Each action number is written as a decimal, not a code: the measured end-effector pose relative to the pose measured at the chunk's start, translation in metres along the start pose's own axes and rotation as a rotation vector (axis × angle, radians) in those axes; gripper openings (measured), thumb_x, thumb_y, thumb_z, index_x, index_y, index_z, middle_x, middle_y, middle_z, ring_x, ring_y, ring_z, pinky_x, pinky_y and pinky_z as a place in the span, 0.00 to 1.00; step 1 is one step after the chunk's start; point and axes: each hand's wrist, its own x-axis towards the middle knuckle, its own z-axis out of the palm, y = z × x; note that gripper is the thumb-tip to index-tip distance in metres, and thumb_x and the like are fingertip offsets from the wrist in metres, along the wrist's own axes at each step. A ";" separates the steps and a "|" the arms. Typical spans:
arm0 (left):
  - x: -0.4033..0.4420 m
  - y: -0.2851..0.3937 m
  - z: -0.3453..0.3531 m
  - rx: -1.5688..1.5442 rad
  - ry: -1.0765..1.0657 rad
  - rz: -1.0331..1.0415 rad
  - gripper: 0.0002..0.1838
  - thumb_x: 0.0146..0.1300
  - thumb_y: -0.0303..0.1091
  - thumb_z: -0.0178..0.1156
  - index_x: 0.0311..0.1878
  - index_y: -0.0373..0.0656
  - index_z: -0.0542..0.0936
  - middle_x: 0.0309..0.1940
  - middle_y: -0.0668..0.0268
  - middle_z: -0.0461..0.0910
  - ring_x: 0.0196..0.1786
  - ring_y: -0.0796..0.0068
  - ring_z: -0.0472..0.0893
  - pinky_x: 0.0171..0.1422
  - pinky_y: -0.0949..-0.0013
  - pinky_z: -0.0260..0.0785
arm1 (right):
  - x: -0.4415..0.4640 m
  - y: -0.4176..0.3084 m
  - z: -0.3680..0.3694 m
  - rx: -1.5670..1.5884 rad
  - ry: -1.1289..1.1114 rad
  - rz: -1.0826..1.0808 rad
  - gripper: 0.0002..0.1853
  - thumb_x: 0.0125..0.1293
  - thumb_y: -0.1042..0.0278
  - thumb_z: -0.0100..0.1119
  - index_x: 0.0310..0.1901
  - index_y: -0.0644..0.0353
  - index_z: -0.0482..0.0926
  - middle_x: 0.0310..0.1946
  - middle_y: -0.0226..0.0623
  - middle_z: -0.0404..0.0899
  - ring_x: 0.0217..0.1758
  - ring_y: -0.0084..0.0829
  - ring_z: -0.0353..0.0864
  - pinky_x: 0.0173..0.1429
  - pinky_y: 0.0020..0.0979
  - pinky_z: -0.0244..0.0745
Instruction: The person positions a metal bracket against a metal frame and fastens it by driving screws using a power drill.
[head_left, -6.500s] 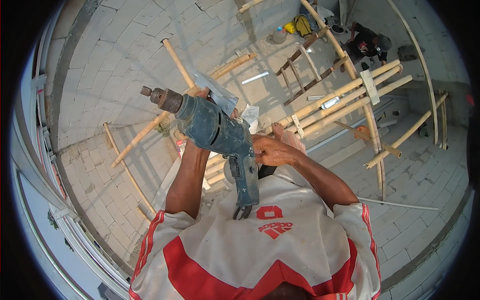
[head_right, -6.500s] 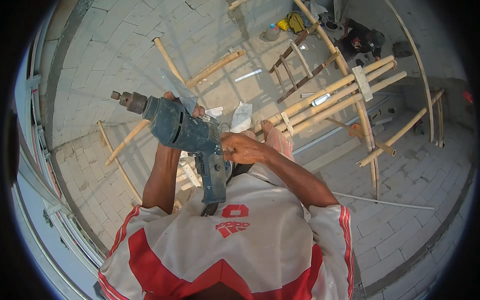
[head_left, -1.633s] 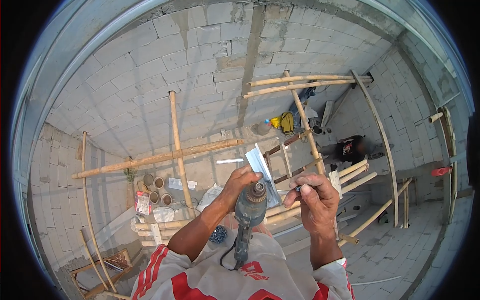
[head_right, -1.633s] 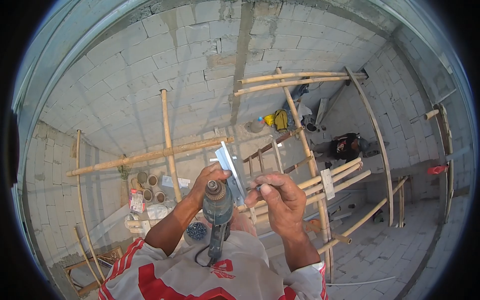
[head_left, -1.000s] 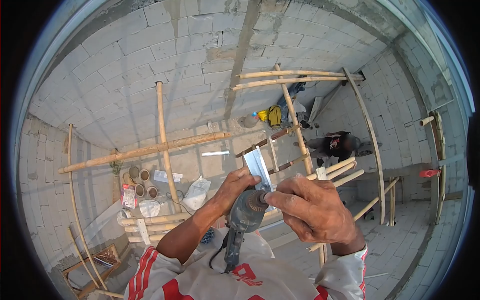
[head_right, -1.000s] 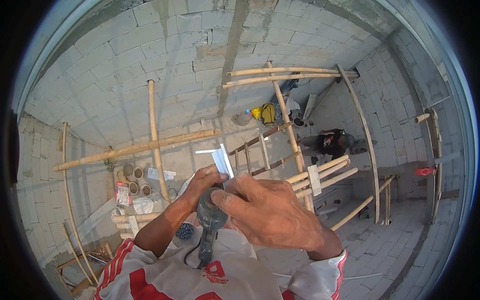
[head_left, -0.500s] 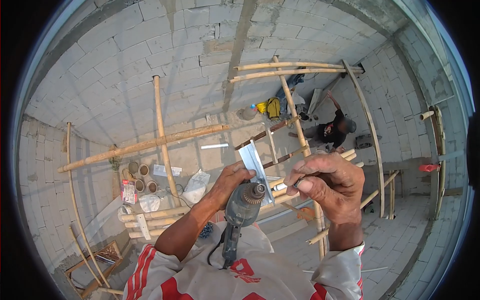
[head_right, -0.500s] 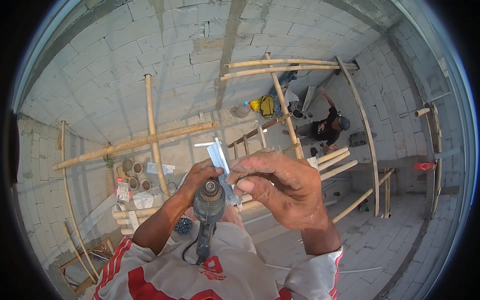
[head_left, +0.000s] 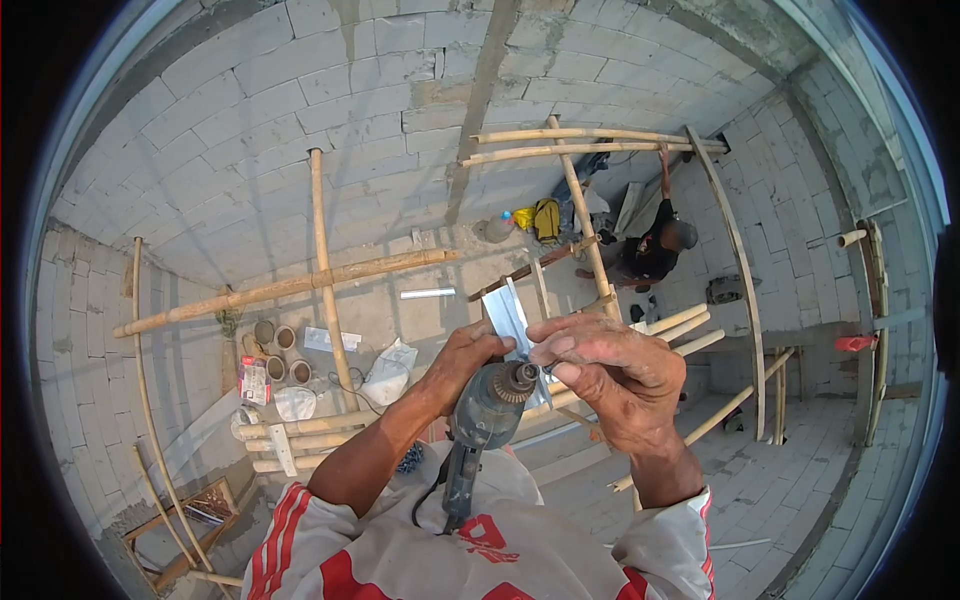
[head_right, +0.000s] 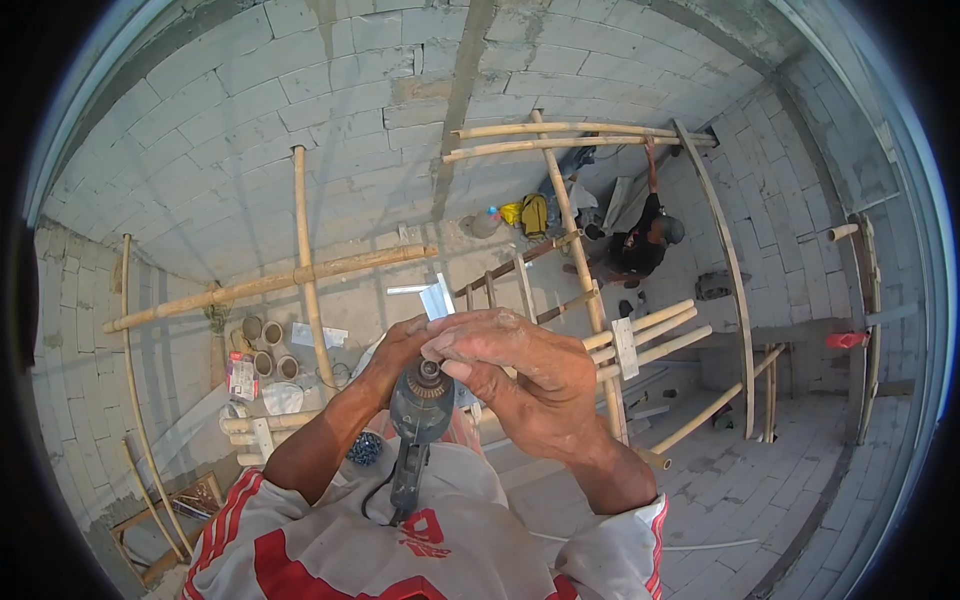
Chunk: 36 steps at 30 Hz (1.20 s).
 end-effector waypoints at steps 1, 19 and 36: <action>0.001 -0.002 -0.001 -0.007 0.008 0.004 0.17 0.63 0.40 0.56 0.45 0.35 0.78 0.36 0.65 0.80 0.37 0.80 0.78 0.43 0.73 0.72 | 0.000 0.002 0.005 0.080 0.054 0.008 0.14 0.62 0.83 0.62 0.50 0.64 0.78 0.43 0.49 0.85 0.52 0.41 0.84 0.53 0.38 0.82; 0.006 -0.012 -0.009 0.029 0.022 0.042 0.13 0.64 0.41 0.57 0.35 0.39 0.77 0.30 0.69 0.77 0.33 0.83 0.74 0.37 0.74 0.68 | -0.003 0.010 0.009 -0.229 0.019 -0.077 0.14 0.60 0.81 0.65 0.49 0.65 0.80 0.40 0.46 0.86 0.43 0.40 0.86 0.46 0.34 0.81; 0.007 -0.010 -0.034 -0.079 0.164 0.043 0.07 0.68 0.39 0.59 0.38 0.47 0.75 0.26 0.74 0.73 0.25 0.84 0.74 0.31 0.74 0.73 | -0.138 0.058 0.025 0.179 0.830 0.593 0.14 0.72 0.63 0.56 0.51 0.65 0.72 0.39 0.40 0.80 0.42 0.31 0.82 0.45 0.31 0.79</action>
